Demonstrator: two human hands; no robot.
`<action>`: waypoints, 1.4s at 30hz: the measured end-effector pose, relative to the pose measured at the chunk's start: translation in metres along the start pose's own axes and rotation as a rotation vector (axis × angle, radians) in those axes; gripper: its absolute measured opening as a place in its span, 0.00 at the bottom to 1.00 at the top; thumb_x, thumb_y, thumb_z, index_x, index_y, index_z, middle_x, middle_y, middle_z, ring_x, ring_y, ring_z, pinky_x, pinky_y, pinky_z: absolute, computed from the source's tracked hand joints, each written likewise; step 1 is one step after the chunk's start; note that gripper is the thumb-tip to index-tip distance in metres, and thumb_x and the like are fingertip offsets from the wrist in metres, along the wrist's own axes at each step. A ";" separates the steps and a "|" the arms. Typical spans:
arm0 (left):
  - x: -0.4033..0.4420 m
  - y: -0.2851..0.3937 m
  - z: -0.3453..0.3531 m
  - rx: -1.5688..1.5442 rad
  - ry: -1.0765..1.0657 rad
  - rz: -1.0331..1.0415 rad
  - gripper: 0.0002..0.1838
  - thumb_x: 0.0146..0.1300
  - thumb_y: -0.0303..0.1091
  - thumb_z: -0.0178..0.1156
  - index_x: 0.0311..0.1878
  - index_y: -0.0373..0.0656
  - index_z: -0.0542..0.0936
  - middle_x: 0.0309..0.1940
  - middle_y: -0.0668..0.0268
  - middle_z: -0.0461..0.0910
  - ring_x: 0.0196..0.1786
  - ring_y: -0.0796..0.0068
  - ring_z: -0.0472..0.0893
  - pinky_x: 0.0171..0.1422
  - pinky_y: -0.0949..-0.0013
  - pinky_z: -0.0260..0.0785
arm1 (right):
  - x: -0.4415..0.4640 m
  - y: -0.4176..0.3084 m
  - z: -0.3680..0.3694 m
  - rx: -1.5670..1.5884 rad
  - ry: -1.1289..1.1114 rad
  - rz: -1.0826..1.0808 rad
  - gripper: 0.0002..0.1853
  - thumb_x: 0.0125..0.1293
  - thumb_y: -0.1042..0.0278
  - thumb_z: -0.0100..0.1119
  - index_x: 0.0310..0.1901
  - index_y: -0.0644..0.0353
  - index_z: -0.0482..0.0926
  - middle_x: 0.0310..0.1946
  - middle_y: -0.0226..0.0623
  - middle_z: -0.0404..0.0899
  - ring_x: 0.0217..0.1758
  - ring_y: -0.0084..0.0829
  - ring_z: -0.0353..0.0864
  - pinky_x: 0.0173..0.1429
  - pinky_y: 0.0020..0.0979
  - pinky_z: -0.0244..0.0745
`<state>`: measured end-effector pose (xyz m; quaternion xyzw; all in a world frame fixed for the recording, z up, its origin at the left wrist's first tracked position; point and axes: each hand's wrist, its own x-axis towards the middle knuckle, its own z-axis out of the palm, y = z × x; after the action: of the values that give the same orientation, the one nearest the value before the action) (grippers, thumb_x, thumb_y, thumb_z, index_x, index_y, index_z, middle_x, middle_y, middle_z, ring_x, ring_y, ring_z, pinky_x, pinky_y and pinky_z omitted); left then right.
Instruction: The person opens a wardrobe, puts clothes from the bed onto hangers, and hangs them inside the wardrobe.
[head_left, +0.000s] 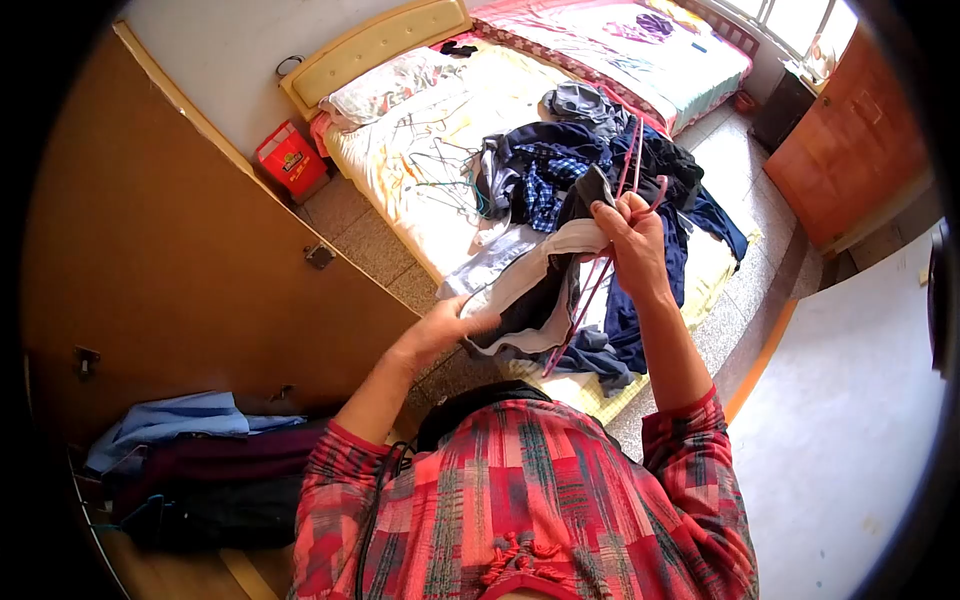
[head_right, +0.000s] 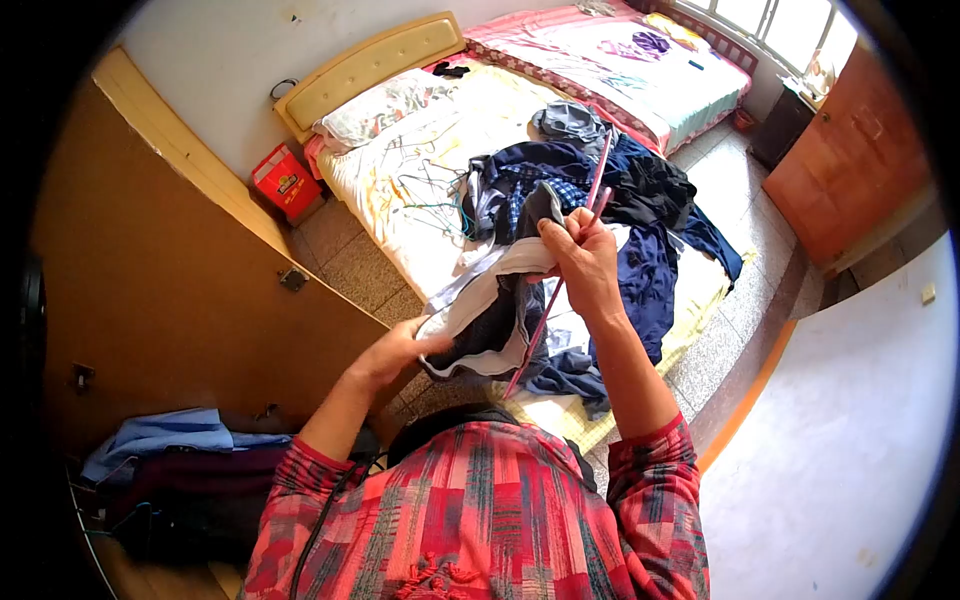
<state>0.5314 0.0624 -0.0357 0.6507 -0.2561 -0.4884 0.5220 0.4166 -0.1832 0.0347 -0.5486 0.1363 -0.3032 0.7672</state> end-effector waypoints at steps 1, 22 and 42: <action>-0.005 0.004 0.008 0.112 0.023 0.006 0.26 0.55 0.39 0.64 0.54 0.34 0.74 0.43 0.64 0.78 0.45 0.76 0.75 0.52 0.71 0.66 | -0.002 -0.003 0.003 0.000 0.000 0.000 0.18 0.59 0.71 0.59 0.21 0.50 0.58 0.19 0.23 0.66 0.18 0.14 0.69 0.18 0.25 0.80; -0.016 0.034 -0.044 -0.479 0.171 0.388 0.16 0.65 0.29 0.49 0.53 0.29 0.74 0.46 0.59 0.79 0.50 0.73 0.78 0.57 0.73 0.68 | -0.046 -0.022 -0.116 -1.084 -0.070 -0.279 0.24 0.66 0.73 0.51 0.63 0.51 0.62 0.24 0.35 0.76 0.28 0.24 0.77 0.31 0.28 0.72; -0.047 0.099 -0.019 0.043 0.151 0.382 0.19 0.67 0.34 0.50 0.55 0.31 0.73 0.50 0.63 0.76 0.52 0.76 0.72 0.58 0.72 0.62 | -0.035 -0.106 -0.049 -0.884 -0.479 -0.355 0.03 0.54 0.74 0.61 0.29 0.64 0.82 0.21 0.34 0.76 0.22 0.22 0.72 0.25 0.25 0.63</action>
<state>0.5476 0.0782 0.0733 0.6361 -0.3451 -0.3247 0.6090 0.3294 -0.2213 0.1107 -0.8879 -0.0227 -0.2084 0.4095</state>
